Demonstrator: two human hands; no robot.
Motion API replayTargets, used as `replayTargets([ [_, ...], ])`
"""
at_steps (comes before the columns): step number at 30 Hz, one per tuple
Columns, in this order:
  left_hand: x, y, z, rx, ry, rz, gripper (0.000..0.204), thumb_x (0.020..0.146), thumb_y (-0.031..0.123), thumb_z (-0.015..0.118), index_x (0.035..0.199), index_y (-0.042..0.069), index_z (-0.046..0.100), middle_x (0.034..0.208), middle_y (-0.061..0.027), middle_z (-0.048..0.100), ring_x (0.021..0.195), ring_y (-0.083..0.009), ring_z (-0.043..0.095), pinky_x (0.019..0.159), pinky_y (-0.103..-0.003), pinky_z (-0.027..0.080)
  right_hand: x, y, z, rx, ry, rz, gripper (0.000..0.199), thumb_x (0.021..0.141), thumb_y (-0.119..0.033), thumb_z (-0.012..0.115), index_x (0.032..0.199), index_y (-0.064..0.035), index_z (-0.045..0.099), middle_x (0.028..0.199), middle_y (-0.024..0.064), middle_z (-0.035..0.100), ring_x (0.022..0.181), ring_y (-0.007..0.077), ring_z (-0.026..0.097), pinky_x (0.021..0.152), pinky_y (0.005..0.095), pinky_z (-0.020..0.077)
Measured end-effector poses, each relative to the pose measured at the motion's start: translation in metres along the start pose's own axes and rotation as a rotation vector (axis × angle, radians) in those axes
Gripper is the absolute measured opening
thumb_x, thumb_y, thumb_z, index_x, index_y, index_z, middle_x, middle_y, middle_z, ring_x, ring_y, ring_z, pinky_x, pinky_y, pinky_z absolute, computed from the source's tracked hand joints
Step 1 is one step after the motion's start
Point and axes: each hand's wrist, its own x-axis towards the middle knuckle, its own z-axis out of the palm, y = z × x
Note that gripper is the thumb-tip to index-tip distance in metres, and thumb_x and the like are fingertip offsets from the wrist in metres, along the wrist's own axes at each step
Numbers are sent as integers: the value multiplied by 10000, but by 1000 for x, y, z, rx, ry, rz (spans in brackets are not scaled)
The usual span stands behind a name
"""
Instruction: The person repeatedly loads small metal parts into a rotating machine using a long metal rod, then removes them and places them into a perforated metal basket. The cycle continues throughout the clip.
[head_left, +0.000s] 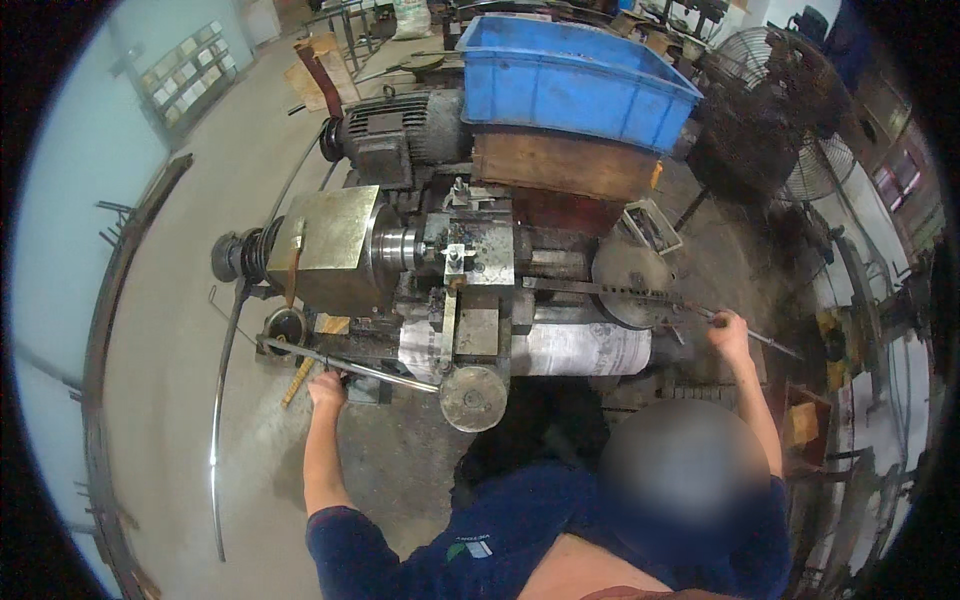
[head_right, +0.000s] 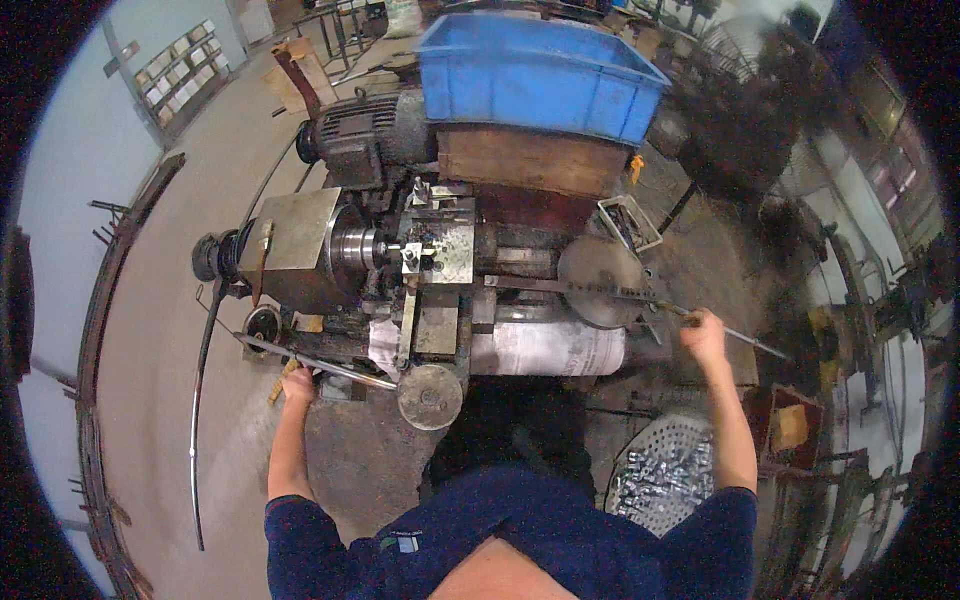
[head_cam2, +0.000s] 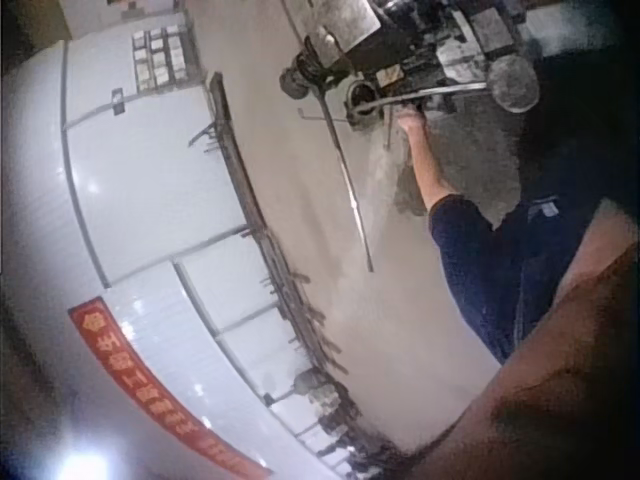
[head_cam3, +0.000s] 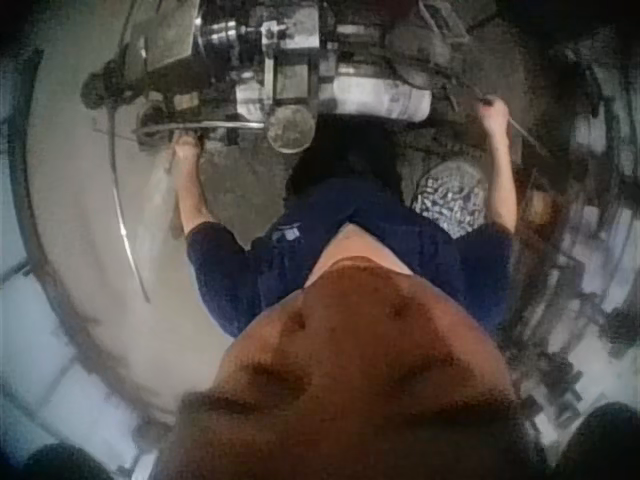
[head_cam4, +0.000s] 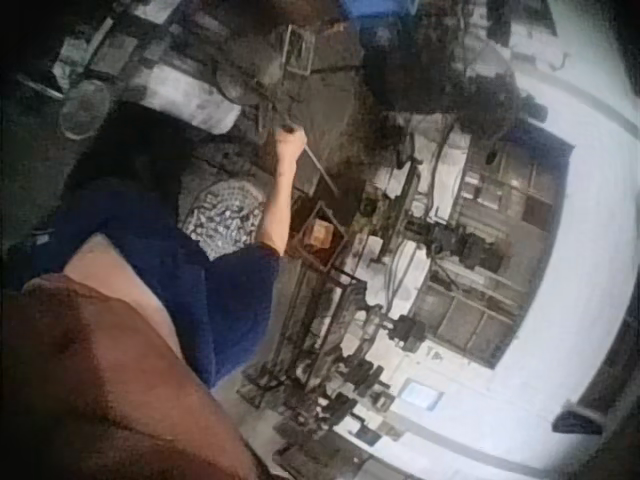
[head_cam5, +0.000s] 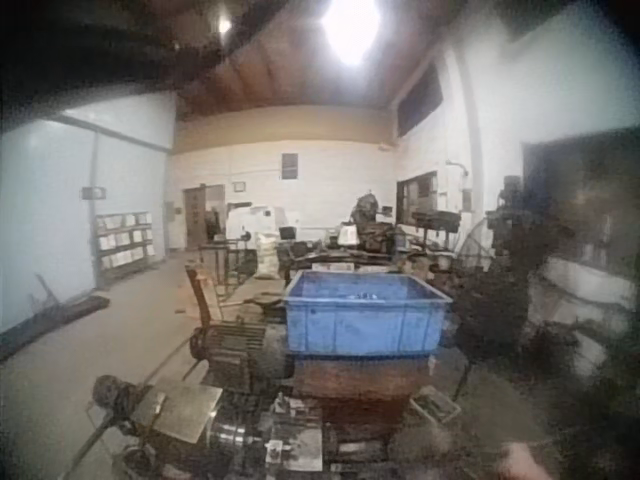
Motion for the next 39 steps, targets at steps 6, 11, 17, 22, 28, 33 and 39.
replayTargets([
  [6, -32, -45, 0, -666, 14, -152, 466, 680, 292, 655, 1080, 69, 568, 870, -178, 614, 802, -306, 598, 716, -385, 468, 23, 104, 23, -372, -209, 319, 478, 592, -166, 615, 1055, -65, 555, 1029, 183, 571, 944, 352, 541, 816, 410, 436],
  [11, -23, -53, -32, -1491, 237, -224, 439, 825, 308, 574, 1032, -77, 526, 708, -139, 605, 469, -188, 568, 413, -266, 464, 5, 157, 47, -536, -9, 213, 341, 577, -205, 650, 866, -50, 560, 903, 156, 588, 878, 343, 541, 766, 410, 445],
  [17, -7, -21, -68, -1600, 100, -373, 433, 844, 362, 523, 901, -68, 514, 662, -132, 574, 501, -221, 596, 426, -303, 512, -73, 94, 36, -350, -24, 319, 245, 552, -186, 612, 759, -64, 565, 722, 168, 594, 730, 350, 577, 675, 420, 459],
  [22, 11, 1, -50, -1711, 403, -399, 285, 812, 213, 511, 889, -61, 497, 731, -122, 558, 485, -215, 572, 383, -314, 506, -155, 49, 51, -254, -14, 388, 280, 539, -211, 589, 778, -67, 559, 718, 196, 589, 689, 389, 569, 627, 463, 456],
  [28, 2, 7, -63, -1796, 387, -387, 294, 811, 203, 498, 943, -57, 466, 709, -112, 551, 470, -210, 560, 361, -312, 488, -183, 24, 62, -223, -44, 421, 331, 551, -253, 557, 834, -83, 574, 715, 196, 596, 691, 379, 579, 636, 454, 462],
  [33, -3, 6, -65, -1753, 331, -359, 296, 819, 219, 489, 918, -59, 463, 639, -111, 549, 457, -228, 572, 353, -305, 483, -183, 10, 49, -110, -83, 468, 351, 560, -277, 561, 854, -86, 579, 730, 211, 595, 711, 395, 572, 650, 468, 453],
  [39, 0, -13, -59, -1585, 194, -395, 329, 826, 263, 501, 840, -65, 474, 602, -128, 549, 413, -253, 560, 346, -312, 487, -176, 16, 54, -163, -32, 409, 336, 565, -259, 599, 843, -73, 565, 726, 207, 585, 705, 396, 561, 630, 471, 439],
])
